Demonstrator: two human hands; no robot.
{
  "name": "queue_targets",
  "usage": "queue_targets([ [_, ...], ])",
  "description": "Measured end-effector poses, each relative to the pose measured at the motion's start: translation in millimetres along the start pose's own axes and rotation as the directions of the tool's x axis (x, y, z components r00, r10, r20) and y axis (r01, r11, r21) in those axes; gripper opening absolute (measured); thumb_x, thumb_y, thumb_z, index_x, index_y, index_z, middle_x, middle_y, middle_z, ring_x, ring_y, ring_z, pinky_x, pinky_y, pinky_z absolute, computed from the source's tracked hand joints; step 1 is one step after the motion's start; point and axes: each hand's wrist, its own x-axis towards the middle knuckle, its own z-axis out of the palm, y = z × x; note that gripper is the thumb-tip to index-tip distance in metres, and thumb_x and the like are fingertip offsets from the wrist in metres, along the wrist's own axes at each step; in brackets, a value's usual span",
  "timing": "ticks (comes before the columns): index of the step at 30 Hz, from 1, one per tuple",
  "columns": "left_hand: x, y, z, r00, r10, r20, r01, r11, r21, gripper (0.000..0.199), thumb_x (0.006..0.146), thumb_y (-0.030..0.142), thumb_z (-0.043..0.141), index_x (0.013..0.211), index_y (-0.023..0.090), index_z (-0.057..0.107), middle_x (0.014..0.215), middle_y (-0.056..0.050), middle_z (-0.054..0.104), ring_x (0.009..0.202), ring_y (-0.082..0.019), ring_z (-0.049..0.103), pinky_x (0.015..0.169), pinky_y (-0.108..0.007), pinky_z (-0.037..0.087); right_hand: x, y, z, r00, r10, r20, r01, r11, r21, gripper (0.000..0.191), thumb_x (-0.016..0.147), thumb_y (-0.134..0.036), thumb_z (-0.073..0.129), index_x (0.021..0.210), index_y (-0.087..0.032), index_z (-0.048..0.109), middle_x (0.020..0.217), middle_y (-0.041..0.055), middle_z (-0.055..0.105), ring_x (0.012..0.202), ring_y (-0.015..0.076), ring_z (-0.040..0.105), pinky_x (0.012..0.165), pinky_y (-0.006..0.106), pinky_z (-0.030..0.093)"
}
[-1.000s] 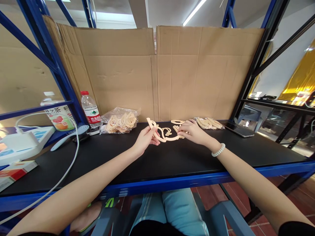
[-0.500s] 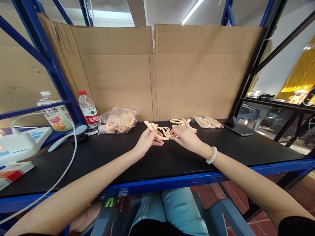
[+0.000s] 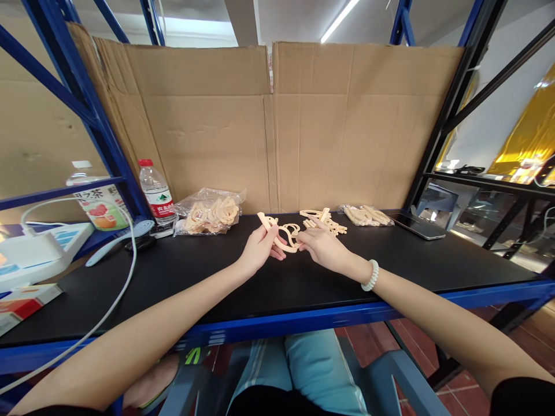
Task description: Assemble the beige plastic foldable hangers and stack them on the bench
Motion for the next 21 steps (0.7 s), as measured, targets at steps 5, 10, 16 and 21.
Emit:
queue_targets([
  [5,5.0,5.6,-9.6,0.993,-0.081,-0.085,0.075,0.994,-0.078,0.028,0.098,0.024,0.039,0.075,0.013,0.049,0.056,-0.002,0.062,0.036,-0.008,0.054,0.038,-0.017,0.044,-1.8,12.1,-6.1,1.0,-0.022,-0.013,0.022,1.0,0.004,0.026,0.088,-0.004,0.037,0.075,-0.022,0.05,0.069,-0.0021,0.058,0.067,0.0158,0.057,0.114,0.055,0.023],
  [10,11.8,5.4,-19.6,0.979,-0.122,-0.165,0.102,0.987,-0.125,0.028,0.099,0.023,0.039,0.076,0.013,0.051,0.055,-0.003,0.063,0.041,-0.009,0.058,0.045,-0.017,0.048,-9.6,52.3,-13.8,0.976,0.211,-0.062,-0.197,0.965,0.175,0.008,0.088,-0.014,0.051,0.088,-0.022,0.05,0.081,-0.002,0.064,0.076,0.0151,0.063,0.113,0.056,0.023],
  [16,13.6,-1.9,-17.3,0.974,-0.182,-0.136,0.162,0.975,-0.15,0.028,0.098,0.023,0.04,0.076,0.012,0.054,0.056,-0.004,0.065,0.039,-0.009,0.056,0.043,-0.017,0.047,-15.3,72.8,-6.7,0.982,0.177,-0.06,-0.173,0.983,0.065,0.014,0.091,-0.013,0.045,0.091,-0.02,0.057,0.094,0.0048,0.067,0.096,0.0215,0.06,0.109,0.058,0.021],
  [21,13.8,-2.5,-18.3,0.976,-0.176,-0.131,0.154,0.975,-0.163,0.029,0.099,0.023,0.04,0.073,0.013,0.051,0.057,-0.004,0.065,0.039,-0.009,0.057,0.043,-0.018,0.047,-10.5,62.2,12.7,0.998,0.02,0.053,-0.027,0.992,0.127,0.019,0.093,-0.012,0.043,0.09,-0.018,0.061,0.088,0.0072,0.066,0.089,0.0218,0.058,0.095,0.045,0.039],
])
